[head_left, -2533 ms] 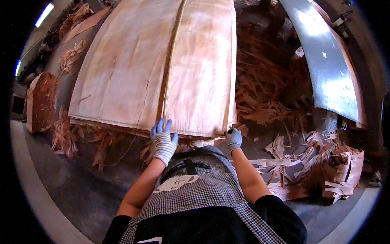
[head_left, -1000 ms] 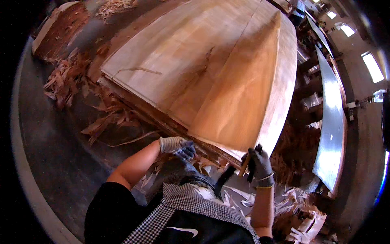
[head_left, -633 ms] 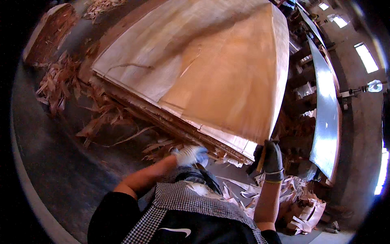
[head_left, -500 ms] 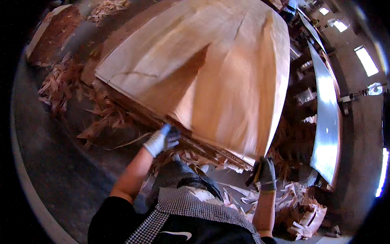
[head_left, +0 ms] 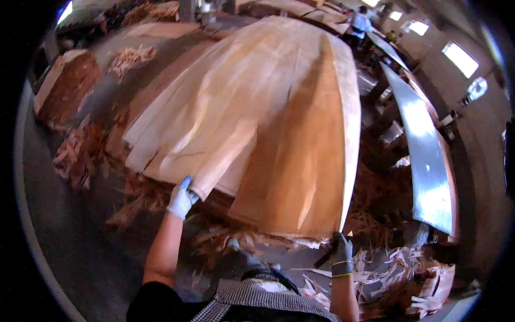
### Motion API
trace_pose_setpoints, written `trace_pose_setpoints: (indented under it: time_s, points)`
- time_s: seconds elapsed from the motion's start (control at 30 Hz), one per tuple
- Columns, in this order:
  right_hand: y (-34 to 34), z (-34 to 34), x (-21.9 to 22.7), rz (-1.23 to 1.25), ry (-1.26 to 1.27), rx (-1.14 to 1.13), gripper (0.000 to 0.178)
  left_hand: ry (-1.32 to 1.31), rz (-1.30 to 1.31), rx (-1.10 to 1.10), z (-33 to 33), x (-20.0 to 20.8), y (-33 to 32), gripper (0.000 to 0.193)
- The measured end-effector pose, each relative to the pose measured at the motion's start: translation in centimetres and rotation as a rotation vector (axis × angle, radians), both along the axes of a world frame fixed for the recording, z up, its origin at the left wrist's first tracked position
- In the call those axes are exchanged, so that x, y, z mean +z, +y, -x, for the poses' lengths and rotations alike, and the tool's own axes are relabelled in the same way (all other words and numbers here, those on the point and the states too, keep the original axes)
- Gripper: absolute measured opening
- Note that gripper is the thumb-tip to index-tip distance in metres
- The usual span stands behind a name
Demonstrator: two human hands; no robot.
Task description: The person prepares large sheets of wood veneer by removing damaged sections and applying adhesive patches. Using a handheld cutting tool, the person cuts out irregular shapes from a stack of veneer, applies small adhesive patches to cover defects on a larger veneer sheet, and uses a wooden pole to help lift and move the large sheets between stacks.
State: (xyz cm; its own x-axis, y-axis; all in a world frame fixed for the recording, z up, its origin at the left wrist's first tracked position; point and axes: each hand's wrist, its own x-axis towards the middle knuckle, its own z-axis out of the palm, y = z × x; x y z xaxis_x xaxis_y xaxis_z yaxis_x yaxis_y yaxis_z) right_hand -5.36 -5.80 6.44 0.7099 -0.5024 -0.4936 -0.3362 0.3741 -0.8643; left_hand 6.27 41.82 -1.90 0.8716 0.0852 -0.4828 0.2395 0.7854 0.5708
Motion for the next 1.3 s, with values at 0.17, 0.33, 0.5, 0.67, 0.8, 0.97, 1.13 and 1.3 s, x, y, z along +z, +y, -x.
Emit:
trace_pose_setpoints:
  time_s: [0.17,0.33,0.5,0.67,0.8,0.97,1.13,1.3]
  points:
    - [-3.0,4.3,3.8,-0.11,-0.058,0.032,0.015,-0.05,0.158,-0.04,4.0,0.7,-2.2,0.046]
    - [-9.5,12.5,2.7,-0.235,-0.029,-0.016,0.016,-0.076,0.209,0.021,9.7,1.0,-7.9,0.046]
    - [-17.2,20.1,2.7,-0.219,0.028,-0.078,0.014,-0.018,0.132,-0.036,14.9,4.7,-18.2,0.045]
    - [-24.5,24.2,2.7,-0.184,0.0,-0.168,0.01,0.056,0.087,-0.15,15.7,3.8,-26.7,0.037]
    - [-31.6,25.5,2.3,-0.079,-0.044,-0.209,0.011,0.096,0.057,-0.252,13.7,2.3,-35.4,0.035]
    - [-41.6,24.6,1.3,0.114,-0.051,-0.304,0.012,0.12,0.144,-0.476,8.3,-0.8,-46.9,0.036]
    - [-53.8,22.5,1.8,0.254,-0.019,-0.392,0.013,0.182,0.194,-0.629,4.0,-4.5,-61.0,0.032]
    - [-67.6,21.4,2.9,0.512,-0.084,-0.611,0.016,0.054,0.197,-0.744,2.6,-2.2,-77.0,0.032]
